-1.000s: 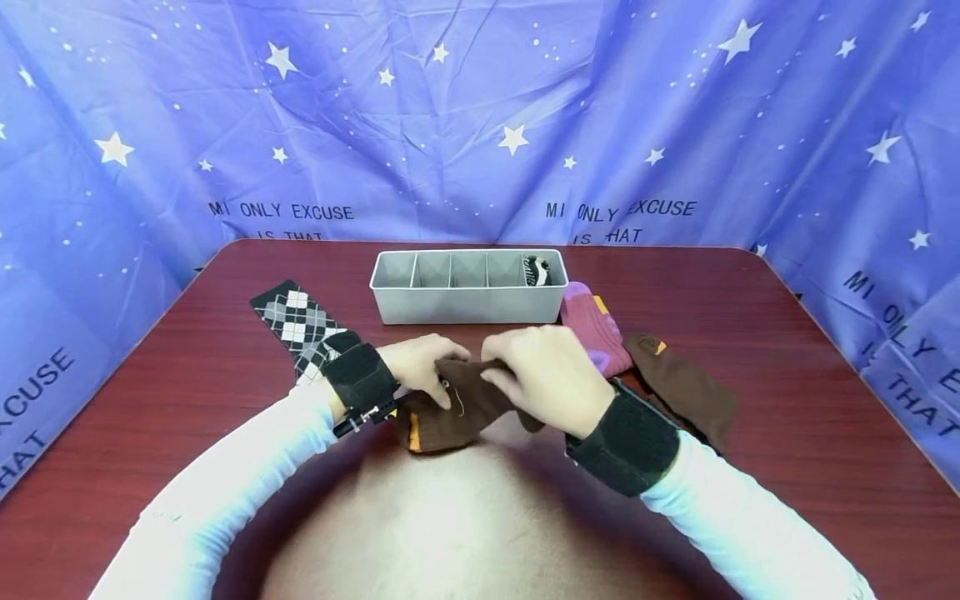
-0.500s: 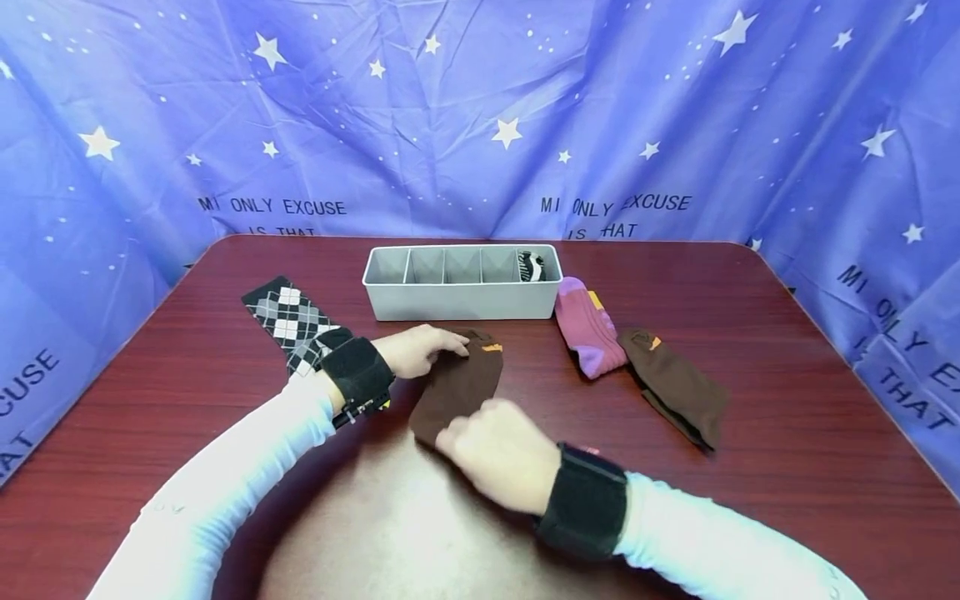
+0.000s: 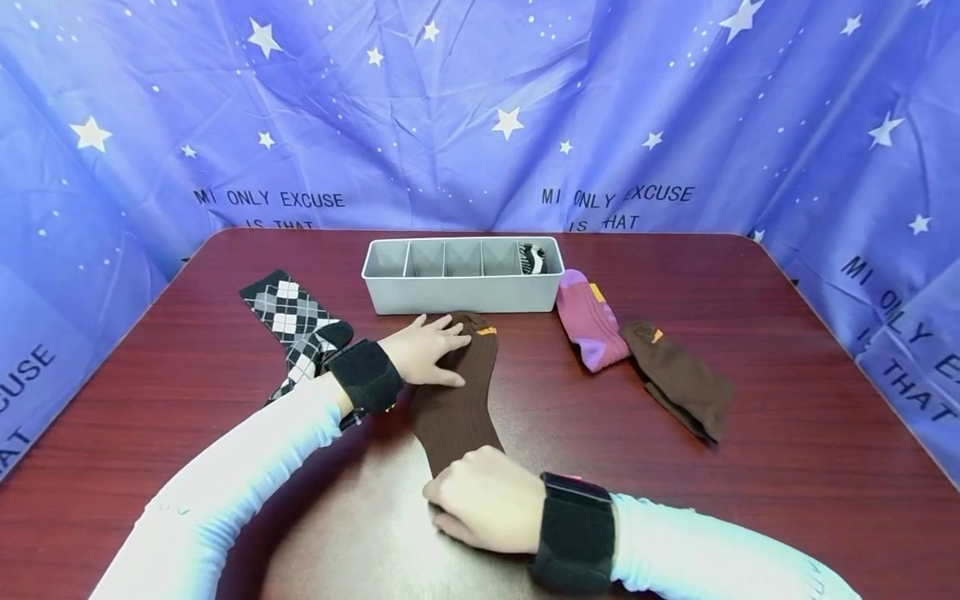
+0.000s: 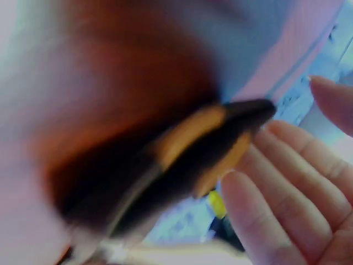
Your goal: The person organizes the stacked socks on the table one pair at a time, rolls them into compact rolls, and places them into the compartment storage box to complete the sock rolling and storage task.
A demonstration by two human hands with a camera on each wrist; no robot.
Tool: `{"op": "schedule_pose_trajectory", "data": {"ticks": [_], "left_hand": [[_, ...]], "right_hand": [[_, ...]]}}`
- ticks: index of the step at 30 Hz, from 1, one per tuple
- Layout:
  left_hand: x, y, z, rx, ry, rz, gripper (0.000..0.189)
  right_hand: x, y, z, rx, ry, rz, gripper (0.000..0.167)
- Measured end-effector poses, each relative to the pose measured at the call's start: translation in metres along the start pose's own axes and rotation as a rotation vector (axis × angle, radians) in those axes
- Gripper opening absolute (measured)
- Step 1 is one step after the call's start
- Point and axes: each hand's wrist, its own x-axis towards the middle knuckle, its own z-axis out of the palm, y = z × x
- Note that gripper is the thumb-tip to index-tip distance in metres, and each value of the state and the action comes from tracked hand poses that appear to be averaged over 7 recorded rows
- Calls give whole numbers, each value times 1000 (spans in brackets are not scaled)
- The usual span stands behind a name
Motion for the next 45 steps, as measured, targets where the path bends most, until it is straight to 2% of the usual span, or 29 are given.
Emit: {"op": "schedule_pose_trajectory", "data": {"ticks": [4,8,14,17,19,20,22,25,27,28,30,31,33,37,41,45], "left_hand": [[-1,3,0,47,-51,-5,71],[1,2,-1,56,-52,-14,71],[5,1,-2,59,-57,-21,71],[7,1,1,53,-75,-22,71],[5,0,3,38,-63,-7,69],[2,0,3,26,-33,11,67],[-7,-1,0,-4,80,67,62],[-32,4,-11,-51,347,198,50],[-52,10,-17,-60,524,294,42],[-62,14,-18,-60,589,340,39],[-80,22,-16,-54,680,420,33],[-88,25,-12,-58,695,448,30],[-101,32,-1,-60,685,479,26],[-113,44,21,-40,572,475,16],[-114,52,34,79,436,425,12],[-111,56,42,215,323,390,23]], "right_hand": [[-16,2,-1,-50,4,68,11],[-24,-3,3,-165,0,25,17],[-21,-11,11,-273,25,0,28],[-21,-14,13,-285,16,10,30],[-20,-14,12,-244,8,16,28],[-20,-13,10,-202,17,22,26],[-20,-9,5,-109,71,39,22],[-23,3,-9,5,205,86,20],[-25,13,-18,20,289,125,22],[-27,17,-22,23,311,143,22],[-30,26,-28,32,326,157,20],[-30,29,-28,50,318,152,19],[-30,35,-28,92,280,118,17],[-27,42,-21,137,156,20,15],[-25,41,-9,123,31,-6,10],[-26,38,0,104,-3,27,12]]}}
